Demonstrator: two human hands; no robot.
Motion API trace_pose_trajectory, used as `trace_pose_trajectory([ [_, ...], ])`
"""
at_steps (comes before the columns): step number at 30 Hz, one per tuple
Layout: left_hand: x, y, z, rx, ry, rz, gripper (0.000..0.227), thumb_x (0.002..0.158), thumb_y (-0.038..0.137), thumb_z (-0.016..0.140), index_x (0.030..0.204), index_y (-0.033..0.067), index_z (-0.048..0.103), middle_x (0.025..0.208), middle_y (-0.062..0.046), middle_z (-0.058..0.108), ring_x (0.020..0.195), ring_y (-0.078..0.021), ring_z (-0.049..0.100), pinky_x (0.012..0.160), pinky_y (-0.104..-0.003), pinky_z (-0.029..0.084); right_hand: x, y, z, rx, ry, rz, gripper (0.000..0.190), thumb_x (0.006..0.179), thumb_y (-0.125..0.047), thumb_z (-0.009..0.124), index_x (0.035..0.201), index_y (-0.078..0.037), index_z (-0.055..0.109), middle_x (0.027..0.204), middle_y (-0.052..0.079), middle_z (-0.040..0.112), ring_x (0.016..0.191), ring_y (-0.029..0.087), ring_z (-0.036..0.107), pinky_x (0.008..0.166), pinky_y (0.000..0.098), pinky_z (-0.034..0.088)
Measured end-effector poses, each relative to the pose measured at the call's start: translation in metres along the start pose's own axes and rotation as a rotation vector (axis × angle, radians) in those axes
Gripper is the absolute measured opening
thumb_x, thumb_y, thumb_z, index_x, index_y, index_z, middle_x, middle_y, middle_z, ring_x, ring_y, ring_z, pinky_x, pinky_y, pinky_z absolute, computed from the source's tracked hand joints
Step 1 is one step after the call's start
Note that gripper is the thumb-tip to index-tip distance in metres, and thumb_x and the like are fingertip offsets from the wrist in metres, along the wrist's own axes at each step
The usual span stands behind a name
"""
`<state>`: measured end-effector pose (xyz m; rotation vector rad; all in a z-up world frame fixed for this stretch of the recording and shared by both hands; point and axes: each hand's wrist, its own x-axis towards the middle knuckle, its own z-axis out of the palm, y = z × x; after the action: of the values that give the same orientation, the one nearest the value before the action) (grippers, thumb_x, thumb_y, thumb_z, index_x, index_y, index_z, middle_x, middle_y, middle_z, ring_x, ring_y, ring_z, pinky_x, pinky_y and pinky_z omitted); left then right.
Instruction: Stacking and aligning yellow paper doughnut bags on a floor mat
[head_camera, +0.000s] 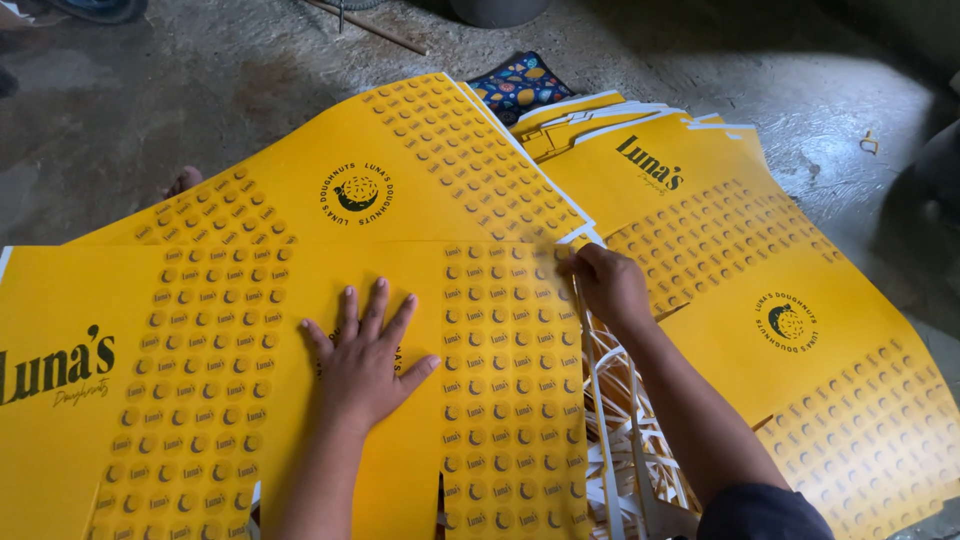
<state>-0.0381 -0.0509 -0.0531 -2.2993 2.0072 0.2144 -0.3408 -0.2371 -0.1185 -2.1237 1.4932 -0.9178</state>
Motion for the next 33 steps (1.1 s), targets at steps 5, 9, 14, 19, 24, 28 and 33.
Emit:
trace_pose_trajectory([
  [5,-0.001,0.001,-0.003,-0.003,-0.029,-0.009,0.085,0.091,0.077,0.039,0.163,0.0382,0.020,0.174,-0.004,0.008,0.158,-0.0405,0.005,0.110,-0.084,0.000,-0.006,0.042,-0.010,-0.197,0.061,0.042,0.012,0.101,-0.030,0.069,0.105,-0.020,0.074,0.094,0.008,0.075,0.089,0.039,0.072,0.079,0.0541,0.058],
  [9,-0.001,0.003,-0.005,0.013,-0.039,-0.015,0.084,0.092,0.077,0.038,0.164,0.0374,0.019,0.174,-0.005,0.008,0.158,-0.0403,0.005,0.110,-0.084,-0.002,-0.037,-0.041,-0.089,-0.080,-0.053,0.116,0.076,0.106,-0.044,0.047,0.160,0.006,0.029,0.147,0.043,0.044,0.135,0.062,0.043,0.108,0.0748,0.037],
  [14,0.004,0.001,-0.004,0.001,-0.052,-0.039,0.087,0.088,0.082,0.035,0.162,0.0405,0.018,0.174,-0.001,0.003,0.158,-0.0389,0.000,0.109,-0.084,0.001,-0.139,-0.049,-0.098,0.616,-0.176,-0.151,0.035,0.102,-0.040,0.054,0.102,-0.009,0.071,0.089,0.014,0.072,0.083,0.032,0.069,0.077,0.0431,0.054],
  [19,0.015,-0.001,-0.020,-0.020,-0.138,-0.106,0.089,0.084,0.083,0.035,0.161,0.0446,0.015,0.175,0.005,-0.003,0.160,-0.0359,-0.005,0.111,-0.083,0.007,-0.224,-0.031,-0.065,0.839,-0.413,-0.074,0.066,0.099,-0.061,0.052,0.062,-0.008,0.065,0.062,0.006,0.065,0.051,0.017,0.060,0.052,0.0309,0.045],
  [24,0.015,-0.011,0.005,-0.066,0.124,-0.086,0.090,0.086,0.082,0.036,0.162,0.0377,0.020,0.174,-0.005,0.004,0.158,-0.0395,0.000,0.111,-0.080,0.003,-0.274,0.027,-0.022,1.067,-0.599,0.419,0.064,0.089,-0.063,0.058,0.086,0.000,0.069,0.071,0.006,0.061,0.060,0.015,0.052,0.052,0.0277,0.037],
  [28,-0.052,0.020,0.009,0.031,0.183,0.025,0.089,0.082,0.082,0.050,0.156,0.0364,0.031,0.171,-0.005,0.016,0.156,-0.0413,0.010,0.103,-0.087,0.014,-0.248,0.013,-0.034,1.155,-0.458,0.562,0.058,0.091,-0.046,0.063,0.118,0.004,0.070,0.079,0.010,0.064,0.067,0.018,0.058,0.059,0.0310,0.046],
  [33,-0.113,-0.012,0.122,0.392,1.003,0.359,0.052,0.108,0.039,0.029,0.159,0.0357,0.038,0.153,-0.009,0.058,0.139,-0.0355,0.054,0.115,-0.072,0.019,-0.204,-0.027,-0.066,1.017,-0.591,0.568,0.051,0.097,-0.028,0.063,0.140,-0.001,0.066,0.077,0.005,0.064,0.071,0.012,0.066,0.061,0.0248,0.054],
])
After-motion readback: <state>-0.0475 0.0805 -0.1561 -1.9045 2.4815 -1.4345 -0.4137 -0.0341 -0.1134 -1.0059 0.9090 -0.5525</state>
